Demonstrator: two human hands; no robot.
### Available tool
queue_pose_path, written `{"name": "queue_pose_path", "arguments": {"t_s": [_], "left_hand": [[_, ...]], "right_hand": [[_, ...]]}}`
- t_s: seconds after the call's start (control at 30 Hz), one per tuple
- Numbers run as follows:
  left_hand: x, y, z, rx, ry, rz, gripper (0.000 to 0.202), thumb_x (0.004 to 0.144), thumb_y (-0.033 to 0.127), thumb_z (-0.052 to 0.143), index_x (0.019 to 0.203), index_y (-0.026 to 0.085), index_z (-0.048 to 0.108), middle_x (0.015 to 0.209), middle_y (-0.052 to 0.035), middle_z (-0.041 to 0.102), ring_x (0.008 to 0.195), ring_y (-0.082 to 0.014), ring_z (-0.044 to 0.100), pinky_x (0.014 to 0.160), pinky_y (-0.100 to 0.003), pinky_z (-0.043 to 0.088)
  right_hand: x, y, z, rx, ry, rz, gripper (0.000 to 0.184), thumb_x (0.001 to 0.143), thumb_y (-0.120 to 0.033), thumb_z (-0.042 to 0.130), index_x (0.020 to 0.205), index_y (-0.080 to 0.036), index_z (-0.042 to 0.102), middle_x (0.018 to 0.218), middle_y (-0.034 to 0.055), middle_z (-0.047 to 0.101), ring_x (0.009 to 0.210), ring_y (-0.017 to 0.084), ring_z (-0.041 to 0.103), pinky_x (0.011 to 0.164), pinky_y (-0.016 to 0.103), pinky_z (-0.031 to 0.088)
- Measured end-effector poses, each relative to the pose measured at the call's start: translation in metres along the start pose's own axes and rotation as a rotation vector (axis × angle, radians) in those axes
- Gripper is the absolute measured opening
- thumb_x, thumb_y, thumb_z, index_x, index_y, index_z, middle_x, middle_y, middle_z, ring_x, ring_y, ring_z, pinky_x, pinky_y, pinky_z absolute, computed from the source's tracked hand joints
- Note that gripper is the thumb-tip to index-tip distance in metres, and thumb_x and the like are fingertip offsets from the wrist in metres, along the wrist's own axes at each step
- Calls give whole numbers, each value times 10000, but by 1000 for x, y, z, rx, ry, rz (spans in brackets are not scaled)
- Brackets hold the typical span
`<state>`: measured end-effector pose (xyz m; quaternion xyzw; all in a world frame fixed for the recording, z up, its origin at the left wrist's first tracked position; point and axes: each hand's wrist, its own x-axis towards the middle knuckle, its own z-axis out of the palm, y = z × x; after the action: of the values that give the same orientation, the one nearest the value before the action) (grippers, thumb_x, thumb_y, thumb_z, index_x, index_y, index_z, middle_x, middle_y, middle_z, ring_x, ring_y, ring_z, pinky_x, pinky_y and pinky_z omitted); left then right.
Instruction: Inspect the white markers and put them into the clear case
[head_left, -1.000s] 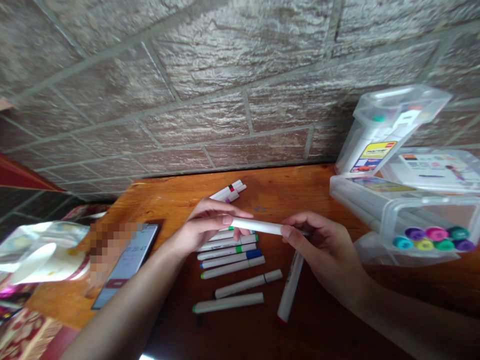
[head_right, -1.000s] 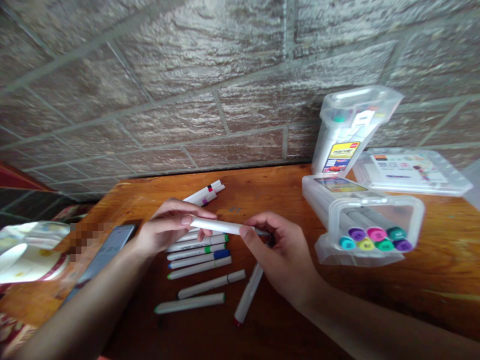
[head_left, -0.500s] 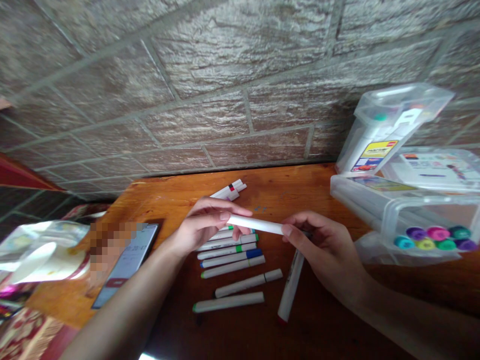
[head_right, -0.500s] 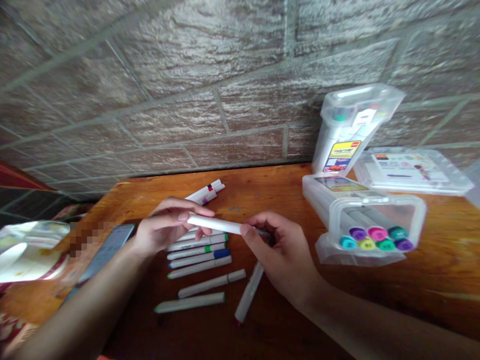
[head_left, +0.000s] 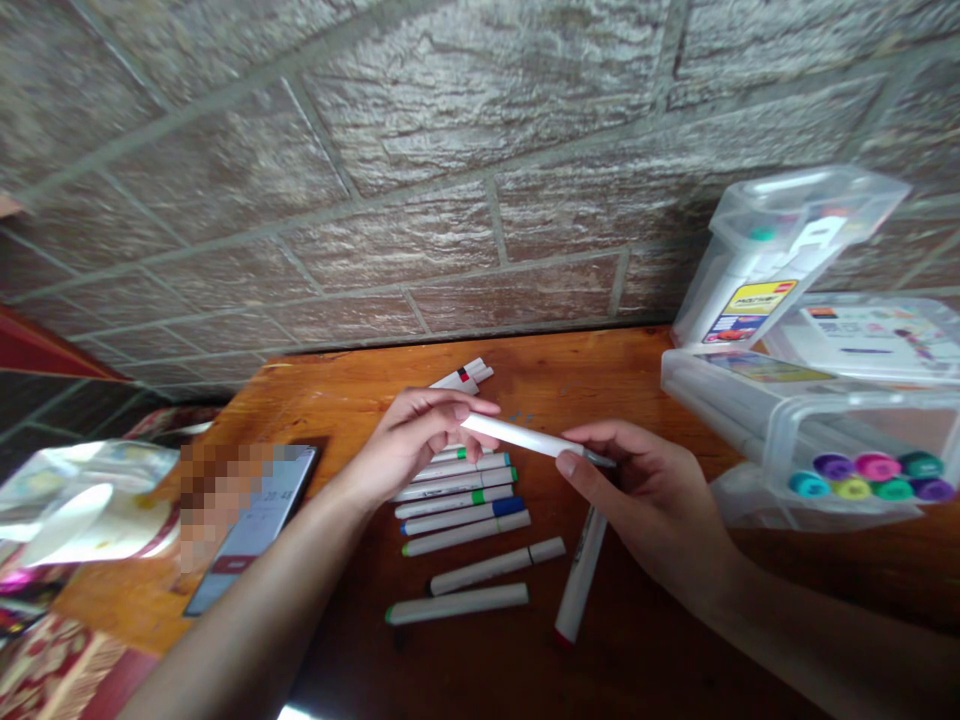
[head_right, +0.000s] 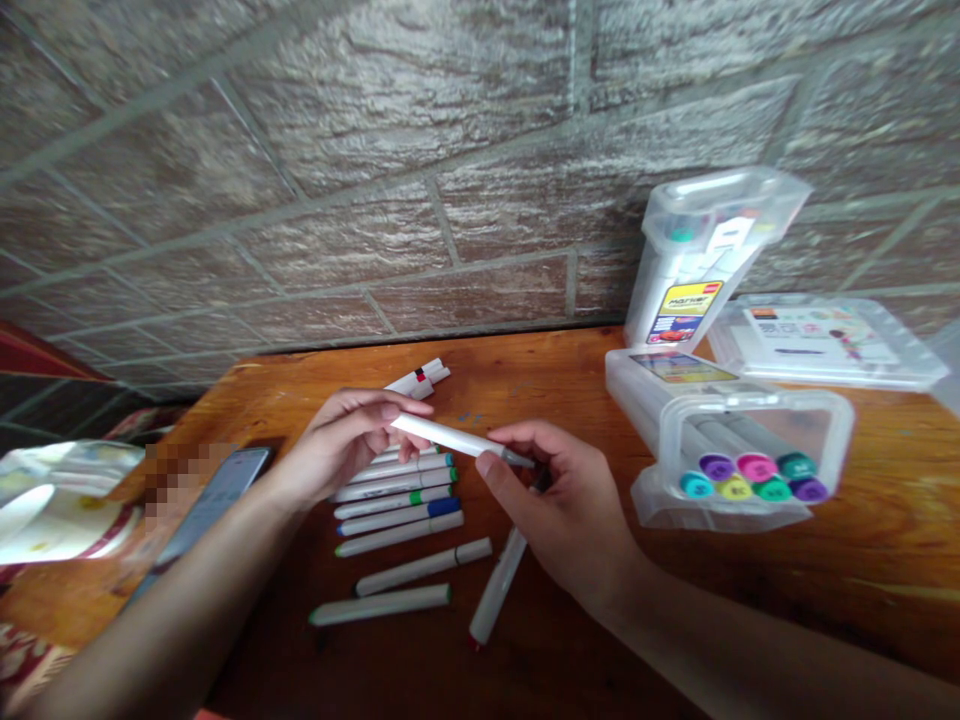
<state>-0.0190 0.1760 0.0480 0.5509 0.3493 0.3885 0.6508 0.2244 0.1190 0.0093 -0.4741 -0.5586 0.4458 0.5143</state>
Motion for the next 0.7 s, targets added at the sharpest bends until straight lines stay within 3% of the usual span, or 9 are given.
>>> {"name": "queue_pose_path", "arguments": {"t_s": [0.43,0.7], "left_hand": [[-2,-1,-3,135,-9,0,238,925,274,743,1103,133,813,848,-121,824,685,-158,719,659,-241,552],[-1,3,0,201,-15,7,226,867,238,805,1060,122,810,815,-98,818,642,-136,697,649,-232,553]], "right_hand": [[0,-4,-3,-18,-35,26,156,916,-354,733,966,-210,766,819,29,758,732,193,661,635,304,477],[0,-3,-2,-1,-48,32,169,930,-376,720,957,-214,761,814,28,767,737,194,676,645,302,482]]}}
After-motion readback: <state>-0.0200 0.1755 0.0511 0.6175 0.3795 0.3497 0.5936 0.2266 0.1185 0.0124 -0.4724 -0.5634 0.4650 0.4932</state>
